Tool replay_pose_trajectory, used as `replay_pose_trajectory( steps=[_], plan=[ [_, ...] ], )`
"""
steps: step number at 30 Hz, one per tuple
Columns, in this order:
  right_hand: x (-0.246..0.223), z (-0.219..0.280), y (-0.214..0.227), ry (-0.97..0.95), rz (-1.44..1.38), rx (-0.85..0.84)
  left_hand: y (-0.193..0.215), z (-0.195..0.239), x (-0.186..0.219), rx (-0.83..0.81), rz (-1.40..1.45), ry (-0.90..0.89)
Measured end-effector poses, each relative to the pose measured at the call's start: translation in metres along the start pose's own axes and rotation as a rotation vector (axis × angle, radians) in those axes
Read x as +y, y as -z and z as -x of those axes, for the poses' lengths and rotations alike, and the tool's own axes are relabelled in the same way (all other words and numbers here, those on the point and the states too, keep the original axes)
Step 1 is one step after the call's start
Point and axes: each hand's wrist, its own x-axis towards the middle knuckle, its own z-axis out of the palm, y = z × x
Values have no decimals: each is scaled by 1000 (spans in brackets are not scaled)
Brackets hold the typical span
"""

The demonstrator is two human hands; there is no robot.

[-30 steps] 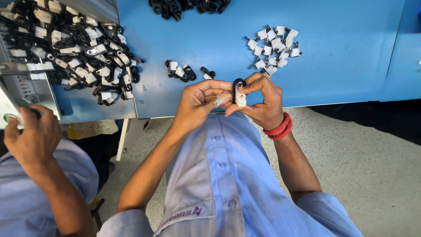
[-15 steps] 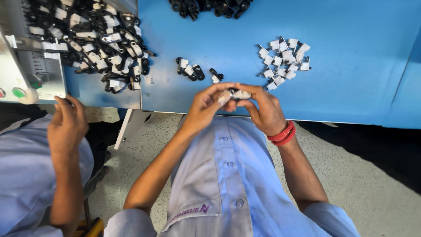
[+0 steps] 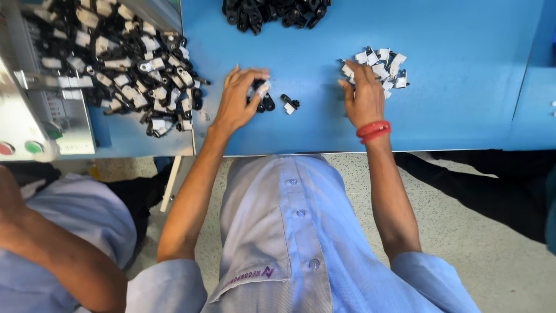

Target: The person repeatedly picks up small black and white plastic components from a blue workbench, fits them together by hand, and places the assembled units into a growing pile. The process is continuous and repetitive throughout the clip.

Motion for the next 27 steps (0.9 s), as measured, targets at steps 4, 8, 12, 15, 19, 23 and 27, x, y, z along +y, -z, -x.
replay_pose_trajectory(
  steps=[4, 8, 12, 15, 19, 23, 27],
  plan=[
    [5, -13, -29, 6, 242, 152, -13, 9, -1, -55, 21, -54],
    [-2, -8, -45, -101, 99, 44, -30, 15, 14, -45, -33, -147],
    [-29, 13, -52, 10, -58, -35, -53, 17, 33, -1, -275, -167],
    [-38, 23, -48, 9, -106, -116, -62, 21, 38, -26, -245, -81],
    [-32, 33, -36, -7, -215, -180, -54, 27, 40, 26, -210, -196],
    [-16, 48, -29, -77, -310, -175, -37, -4, 34, 181, -242, -206],
    [-6, 54, -24, -24, -211, -94, -15, -94, 6, 537, -375, -29]
  ],
)
